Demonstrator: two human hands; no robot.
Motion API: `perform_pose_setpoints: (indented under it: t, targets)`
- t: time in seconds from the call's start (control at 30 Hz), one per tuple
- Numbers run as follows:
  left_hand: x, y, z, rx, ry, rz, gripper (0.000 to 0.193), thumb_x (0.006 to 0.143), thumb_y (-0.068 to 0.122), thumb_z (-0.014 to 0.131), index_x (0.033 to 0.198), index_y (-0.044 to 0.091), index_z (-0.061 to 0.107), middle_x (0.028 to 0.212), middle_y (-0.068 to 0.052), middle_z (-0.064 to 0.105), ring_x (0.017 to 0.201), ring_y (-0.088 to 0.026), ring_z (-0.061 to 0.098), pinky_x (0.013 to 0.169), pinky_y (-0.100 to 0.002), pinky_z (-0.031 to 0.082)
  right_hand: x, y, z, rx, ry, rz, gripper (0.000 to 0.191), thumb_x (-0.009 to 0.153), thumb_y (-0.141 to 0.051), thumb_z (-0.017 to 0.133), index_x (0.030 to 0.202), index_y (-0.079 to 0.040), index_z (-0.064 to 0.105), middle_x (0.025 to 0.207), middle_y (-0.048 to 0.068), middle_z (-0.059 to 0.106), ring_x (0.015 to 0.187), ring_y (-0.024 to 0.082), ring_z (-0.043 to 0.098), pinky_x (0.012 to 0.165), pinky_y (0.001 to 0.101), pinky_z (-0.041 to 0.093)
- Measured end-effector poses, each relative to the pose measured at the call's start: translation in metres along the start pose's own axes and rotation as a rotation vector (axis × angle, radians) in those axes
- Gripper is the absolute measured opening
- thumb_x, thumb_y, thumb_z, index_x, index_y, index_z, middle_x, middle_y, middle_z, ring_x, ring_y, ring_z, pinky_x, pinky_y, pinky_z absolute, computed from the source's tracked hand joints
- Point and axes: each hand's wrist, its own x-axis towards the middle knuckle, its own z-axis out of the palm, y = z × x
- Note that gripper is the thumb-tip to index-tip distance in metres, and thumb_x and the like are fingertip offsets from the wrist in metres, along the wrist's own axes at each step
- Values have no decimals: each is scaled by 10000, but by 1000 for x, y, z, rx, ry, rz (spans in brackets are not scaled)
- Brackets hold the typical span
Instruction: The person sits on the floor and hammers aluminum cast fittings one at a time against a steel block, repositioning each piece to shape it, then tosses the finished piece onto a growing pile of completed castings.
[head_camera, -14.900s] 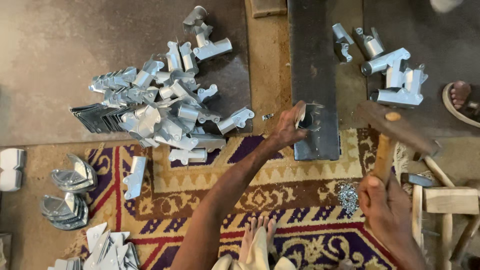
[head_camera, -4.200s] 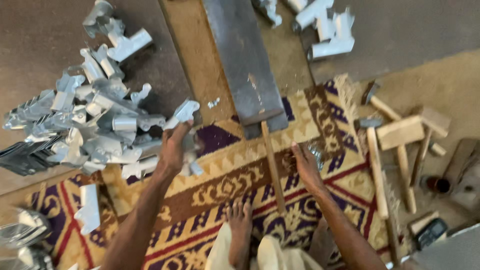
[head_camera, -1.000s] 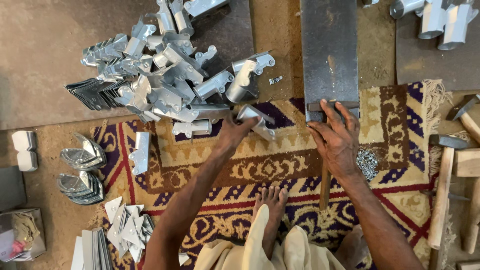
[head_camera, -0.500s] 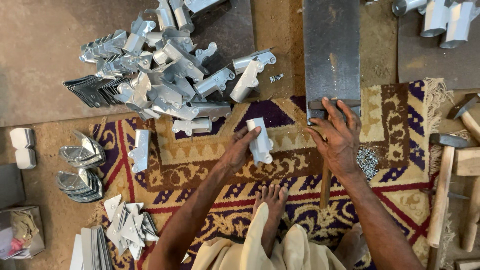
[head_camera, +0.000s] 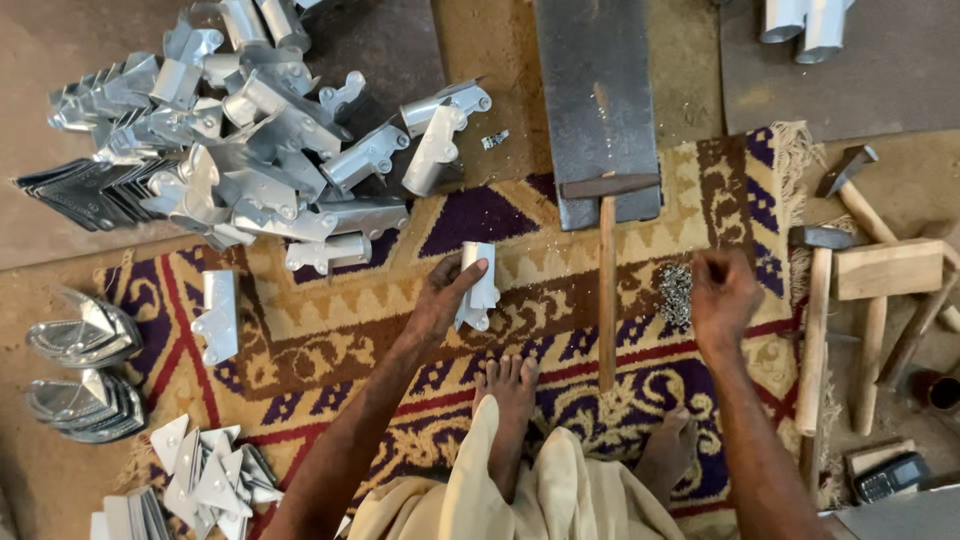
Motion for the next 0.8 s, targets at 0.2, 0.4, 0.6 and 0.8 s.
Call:
perform_pose_setpoints:
  t: [0.2, 0.4, 0.6, 0.8]
  targets:
    - [-2, -3, -2, 25, 1, 59, 788, 830, 543, 747, 1365, -8, 575, 1054, -146, 710, 944, -213, 709, 815, -403, 619, -32, 50, -17, -544, 71, -139, 167, 968, -190, 823, 1066, -83, 740, 1049, 141, 656, 1025, 273, 575, 810, 465, 531]
    - [0, -4, -1, 53, 18, 85, 766, 851, 531, 744, 1353, -20, 572, 1059, -130, 703, 956, -197, 702, 828, -386, 610, -35, 44, -11, -417, -46, -169, 234, 971, -299, 815, 1095, -107, 765, 1015, 102, 659, 973, 250, 519, 734, 412, 512]
    - [-1, -4, 1, 33, 4, 96, 777, 847, 539, 743, 1348, -33, 581, 1031, -146, 700, 916, -209, 699, 789, -387, 613, -53, 40, -1, -323, -412, -278, 183, 906, -280, 775, 995, -122, 798, 976, 76, 736, 829, 202, 659, 722, 376, 600]
    - [-4, -1, -1, 71, 23, 60, 838, 816, 568, 734, 1379, -24, 549, 1087, -175, 699, 971, -242, 707, 837, -425, 629, -60, 15, 3, -368, -428, -291, 158, 912, -206, 771, 1029, -99, 778, 988, 84, 751, 899, 236, 697, 783, 398, 598]
